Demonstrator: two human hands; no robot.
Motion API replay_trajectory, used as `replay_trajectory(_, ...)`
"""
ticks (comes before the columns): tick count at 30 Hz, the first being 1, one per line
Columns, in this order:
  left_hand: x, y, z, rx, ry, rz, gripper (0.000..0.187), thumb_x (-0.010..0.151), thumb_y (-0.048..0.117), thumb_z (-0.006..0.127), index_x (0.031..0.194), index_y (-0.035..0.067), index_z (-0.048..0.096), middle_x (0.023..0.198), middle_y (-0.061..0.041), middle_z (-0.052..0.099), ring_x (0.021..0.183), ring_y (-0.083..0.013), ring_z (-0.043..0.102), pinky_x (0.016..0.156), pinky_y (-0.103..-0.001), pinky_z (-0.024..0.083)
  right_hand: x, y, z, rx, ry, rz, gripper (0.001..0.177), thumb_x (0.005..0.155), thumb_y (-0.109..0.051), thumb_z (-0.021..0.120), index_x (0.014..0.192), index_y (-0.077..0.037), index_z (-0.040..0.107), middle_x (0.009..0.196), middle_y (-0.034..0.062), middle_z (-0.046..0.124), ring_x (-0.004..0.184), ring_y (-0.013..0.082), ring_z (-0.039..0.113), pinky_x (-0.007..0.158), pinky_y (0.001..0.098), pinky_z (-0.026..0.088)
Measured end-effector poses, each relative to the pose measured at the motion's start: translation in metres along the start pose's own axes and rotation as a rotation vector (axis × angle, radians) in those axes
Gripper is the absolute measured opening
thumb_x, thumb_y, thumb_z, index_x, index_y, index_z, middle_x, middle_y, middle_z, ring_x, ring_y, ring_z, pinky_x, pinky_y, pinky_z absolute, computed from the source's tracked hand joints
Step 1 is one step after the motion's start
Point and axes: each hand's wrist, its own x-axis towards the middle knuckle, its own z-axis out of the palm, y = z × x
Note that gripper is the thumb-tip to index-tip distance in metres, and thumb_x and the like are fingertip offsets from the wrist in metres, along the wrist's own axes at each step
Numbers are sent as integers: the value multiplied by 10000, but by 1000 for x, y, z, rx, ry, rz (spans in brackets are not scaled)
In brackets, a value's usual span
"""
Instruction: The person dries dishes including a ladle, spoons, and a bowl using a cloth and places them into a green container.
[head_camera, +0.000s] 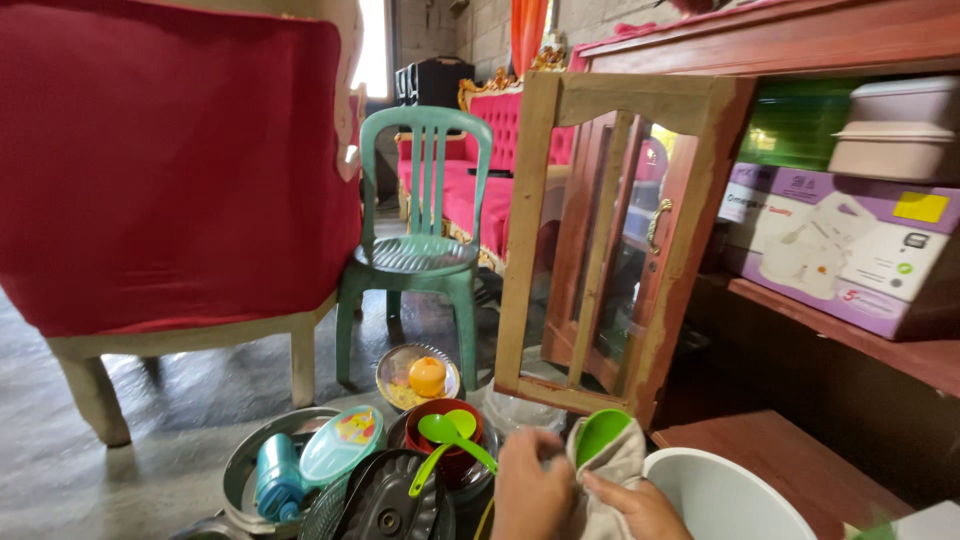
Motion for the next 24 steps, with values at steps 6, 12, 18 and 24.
replay_trajectory(6,47,45,-36,-308,-408,-266,376,874,308,758,1142,50,703,1004,-132,728,859,-221,666,752,-369,528,7,-1,16,-224,-174,-74,365,879,-155,703,1153,81,753,998,161,807,925,230,752,835,344,563)
replay_trajectory(12,48,15,-44,-285,-433,-178,240,876,152,729,1095,61,764,865,-69,778,766,-153,697,714,-317,564,53,45,16,-209,-268,-5,462,819,-81,755,1266,-9,663,1078,68,775,1006,162,737,945,315,560)
replay_trajectory(18,50,-16,-40,-275,-216,-218,205,857,100,746,1055,54,769,844,-66,784,764,-150,709,729,-299,566,61,33,30,-501,-390,29,547,811,-67,741,1344,21,650,1074,53,756,997,127,710,889,284,551)
replay_trajectory(24,68,-35,-33,-522,-113,-368,231,839,50,745,1066,37,788,884,-93,774,766,-170,667,720,-309,531,60,25,54,-476,-454,20,596,777,-30,736,1360,8,617,1070,52,746,978,150,704,876,303,554)
